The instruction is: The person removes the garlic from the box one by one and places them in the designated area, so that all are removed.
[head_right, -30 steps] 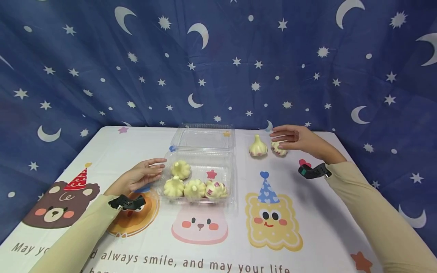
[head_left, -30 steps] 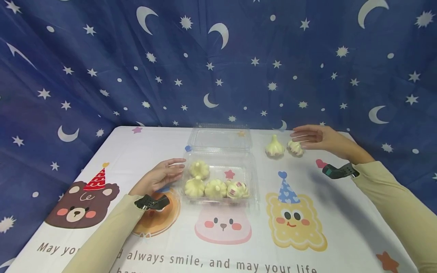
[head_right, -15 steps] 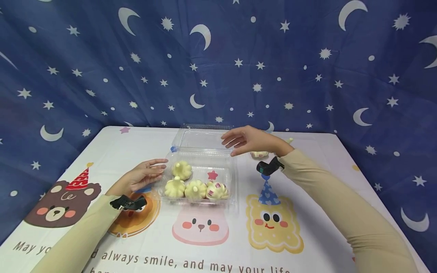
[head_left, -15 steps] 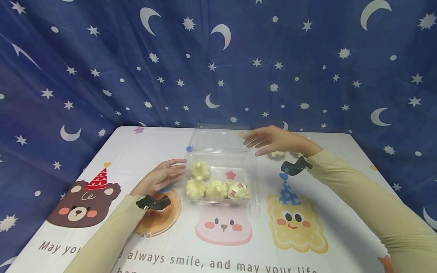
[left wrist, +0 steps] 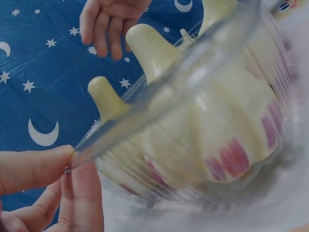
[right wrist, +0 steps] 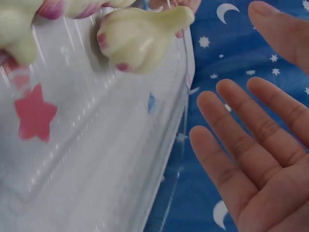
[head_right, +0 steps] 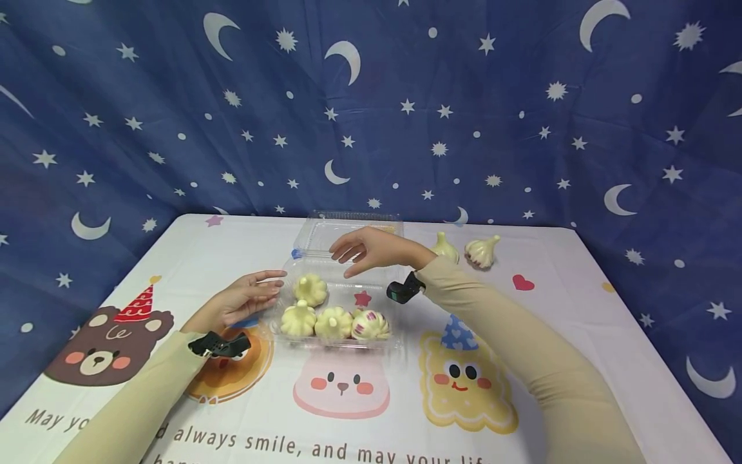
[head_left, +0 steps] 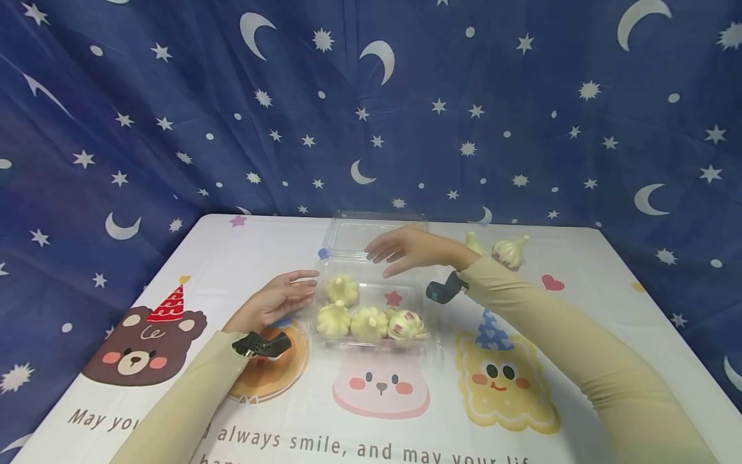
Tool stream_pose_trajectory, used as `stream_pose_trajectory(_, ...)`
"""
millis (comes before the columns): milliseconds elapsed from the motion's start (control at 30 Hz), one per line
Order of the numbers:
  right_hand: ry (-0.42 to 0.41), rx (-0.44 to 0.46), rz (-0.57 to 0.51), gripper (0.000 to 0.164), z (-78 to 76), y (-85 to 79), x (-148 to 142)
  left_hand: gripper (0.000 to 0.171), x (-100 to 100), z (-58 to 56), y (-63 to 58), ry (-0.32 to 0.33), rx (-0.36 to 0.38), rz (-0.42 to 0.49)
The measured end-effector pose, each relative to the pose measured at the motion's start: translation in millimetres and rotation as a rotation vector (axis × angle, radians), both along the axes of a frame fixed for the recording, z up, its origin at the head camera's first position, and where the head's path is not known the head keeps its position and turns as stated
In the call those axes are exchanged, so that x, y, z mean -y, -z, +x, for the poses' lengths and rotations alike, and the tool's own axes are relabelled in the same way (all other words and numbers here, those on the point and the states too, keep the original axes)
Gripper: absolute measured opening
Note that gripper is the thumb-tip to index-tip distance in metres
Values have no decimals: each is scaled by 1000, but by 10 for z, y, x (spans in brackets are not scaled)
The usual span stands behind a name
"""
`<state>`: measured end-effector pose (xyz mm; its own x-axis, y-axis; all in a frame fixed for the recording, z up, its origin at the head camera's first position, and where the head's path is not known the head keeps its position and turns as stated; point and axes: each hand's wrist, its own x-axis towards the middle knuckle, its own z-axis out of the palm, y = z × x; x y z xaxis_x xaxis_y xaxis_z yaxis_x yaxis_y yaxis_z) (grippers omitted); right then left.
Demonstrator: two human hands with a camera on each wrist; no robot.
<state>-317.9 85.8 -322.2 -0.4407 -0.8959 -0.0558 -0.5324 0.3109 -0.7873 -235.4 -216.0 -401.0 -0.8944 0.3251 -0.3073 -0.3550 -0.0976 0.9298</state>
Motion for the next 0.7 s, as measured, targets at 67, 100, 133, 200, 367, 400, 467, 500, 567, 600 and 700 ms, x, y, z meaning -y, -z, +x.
stream_pose_trajectory(67, 1, -4, -4, 52, -7, 43, 67, 58, -1, 2, -4, 3, -3, 11)
stream_pose_trajectory(100, 5, -4, -7, 52, -11, 66, 100, 59, -1, 2, -4, 4, -4, 15)
stream_pose_trajectory(133, 8, -4, -13, 52, -16, 91, 131, 59, -4, 3, -6, 3, -4, 15)
stream_pose_trajectory(200, 18, 1, -28, 52, -28, 147, 186, 59, -6, 0, -4, 3, -3, 15)
stream_pose_trajectory(367, 51, 48, -64, 52, -75, 319, 294, 59, -14, -11, 1, -5, 11, 3)
stream_pose_trajectory(400, 58, 53, -64, 53, -83, 352, 309, 59, -16, -12, 2, -6, 13, 0)
stream_pose_trajectory(467, 69, 65, -57, 53, -94, 411, 338, 60, -19, -11, 4, -2, 10, -2)
stream_pose_trajectory(500, 73, 69, -50, 53, -98, 436, 351, 60, -19, -12, 8, -2, 10, -5)
stream_pose_trajectory(567, 83, 87, -33, 54, -98, 472, 369, 60, -22, -11, 8, 0, 7, -4)
stream_pose_trajectory(600, 85, 93, -23, 54, -97, 485, 376, 60, -22, -10, 9, 3, 4, -3)
stream_pose_trajectory(700, 87, 123, 3, 54, -96, 508, 392, 60, -18, -8, 11, 4, -1, 0)
